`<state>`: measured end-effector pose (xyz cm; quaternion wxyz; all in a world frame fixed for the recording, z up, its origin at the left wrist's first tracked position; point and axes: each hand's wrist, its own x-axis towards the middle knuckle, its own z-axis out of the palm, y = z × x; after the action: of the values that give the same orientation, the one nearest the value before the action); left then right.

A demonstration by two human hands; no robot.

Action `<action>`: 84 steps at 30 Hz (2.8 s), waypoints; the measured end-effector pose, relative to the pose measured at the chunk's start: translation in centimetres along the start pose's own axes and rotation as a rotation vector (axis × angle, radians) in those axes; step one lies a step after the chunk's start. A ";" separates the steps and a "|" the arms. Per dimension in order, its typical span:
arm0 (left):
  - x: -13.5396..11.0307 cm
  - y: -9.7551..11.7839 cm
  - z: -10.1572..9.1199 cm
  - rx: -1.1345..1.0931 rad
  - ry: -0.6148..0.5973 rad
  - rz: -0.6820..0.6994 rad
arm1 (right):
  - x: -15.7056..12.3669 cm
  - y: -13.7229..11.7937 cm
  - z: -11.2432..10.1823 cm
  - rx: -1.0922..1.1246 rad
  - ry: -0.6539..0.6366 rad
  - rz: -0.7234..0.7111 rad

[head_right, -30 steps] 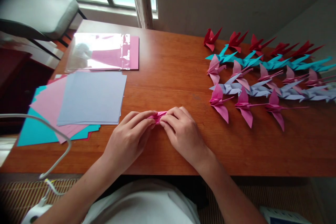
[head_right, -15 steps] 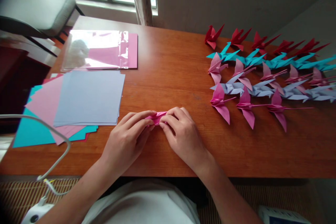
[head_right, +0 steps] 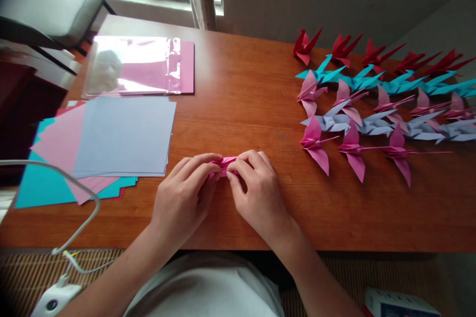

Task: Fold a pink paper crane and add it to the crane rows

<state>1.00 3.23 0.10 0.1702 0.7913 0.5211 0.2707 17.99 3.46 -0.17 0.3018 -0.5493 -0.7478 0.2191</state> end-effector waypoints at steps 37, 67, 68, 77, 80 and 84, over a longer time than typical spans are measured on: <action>0.1 -0.1 0.4 -0.018 0.052 -0.004 | 0.1 -0.7 0.7 -0.050 0.016 0.081; 0.0 0.0 0.3 0.056 0.042 0.047 | 0.0 -0.7 1.0 -0.075 0.027 0.087; 0.1 0.0 0.3 0.060 0.040 0.043 | 0.0 -0.6 1.0 -0.073 0.025 0.085; 0.0 0.1 0.7 0.143 0.037 0.045 | -0.1 -0.6 1.1 -0.086 0.025 0.074; 0.0 0.1 0.6 0.156 0.033 0.046 | -0.2 -0.6 1.1 -0.091 0.031 0.067; 0.0 0.1 0.6 0.174 0.043 0.054 | -0.2 -0.5 1.1 -0.091 0.038 0.063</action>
<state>1.43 3.20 -0.33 0.0823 0.8109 0.5247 0.2458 16.87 3.10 -0.69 0.2837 -0.5896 -0.7336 0.1838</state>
